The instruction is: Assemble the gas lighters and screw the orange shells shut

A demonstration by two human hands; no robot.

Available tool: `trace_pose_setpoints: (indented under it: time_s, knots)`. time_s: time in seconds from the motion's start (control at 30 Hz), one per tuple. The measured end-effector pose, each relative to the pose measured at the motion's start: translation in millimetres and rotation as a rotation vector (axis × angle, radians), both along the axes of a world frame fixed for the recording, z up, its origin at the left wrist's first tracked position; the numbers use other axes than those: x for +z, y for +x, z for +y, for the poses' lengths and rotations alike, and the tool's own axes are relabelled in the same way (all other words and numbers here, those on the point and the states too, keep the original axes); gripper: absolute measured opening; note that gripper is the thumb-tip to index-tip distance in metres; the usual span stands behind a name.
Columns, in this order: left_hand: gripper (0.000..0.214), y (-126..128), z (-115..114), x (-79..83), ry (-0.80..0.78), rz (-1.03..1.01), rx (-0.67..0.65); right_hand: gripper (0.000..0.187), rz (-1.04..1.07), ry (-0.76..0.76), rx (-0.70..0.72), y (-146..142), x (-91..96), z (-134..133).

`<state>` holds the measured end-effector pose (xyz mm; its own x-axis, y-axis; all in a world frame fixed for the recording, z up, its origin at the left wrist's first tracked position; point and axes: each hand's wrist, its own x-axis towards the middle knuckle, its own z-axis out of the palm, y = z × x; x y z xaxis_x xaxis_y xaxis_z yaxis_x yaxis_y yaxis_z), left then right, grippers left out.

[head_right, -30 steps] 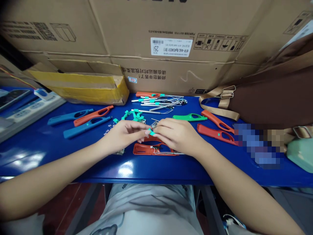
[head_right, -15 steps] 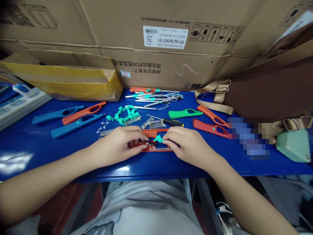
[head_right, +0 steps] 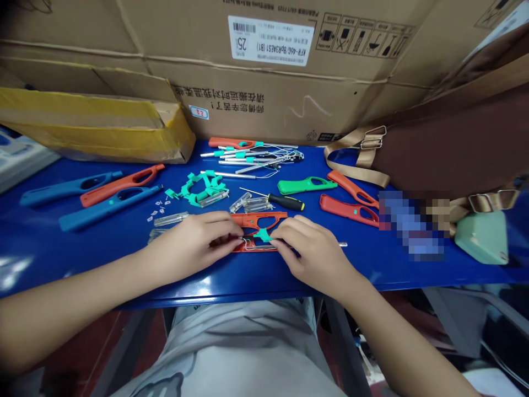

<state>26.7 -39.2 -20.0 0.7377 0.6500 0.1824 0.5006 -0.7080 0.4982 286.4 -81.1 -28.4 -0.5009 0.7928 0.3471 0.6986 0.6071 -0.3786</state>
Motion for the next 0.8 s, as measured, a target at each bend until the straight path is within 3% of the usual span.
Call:
trace_pose_setpoints:
  time_s: [0.3,0.53,0.8]
  knots:
    - [0.021,13,-10,3.7,0.016,0.028,-0.028,0.006,0.181,0.064,-0.251,-5,-12.0,-4]
    - [0.024,39,-9,3.5,0.147,0.136,-0.041,0.007,0.110,0.096,-0.270,-4,-19.7,-3]
    - [0.013,57,-5,7.3,0.004,0.156,0.018,0.009,0.077,0.054,-0.234,0,-23.6,-1]
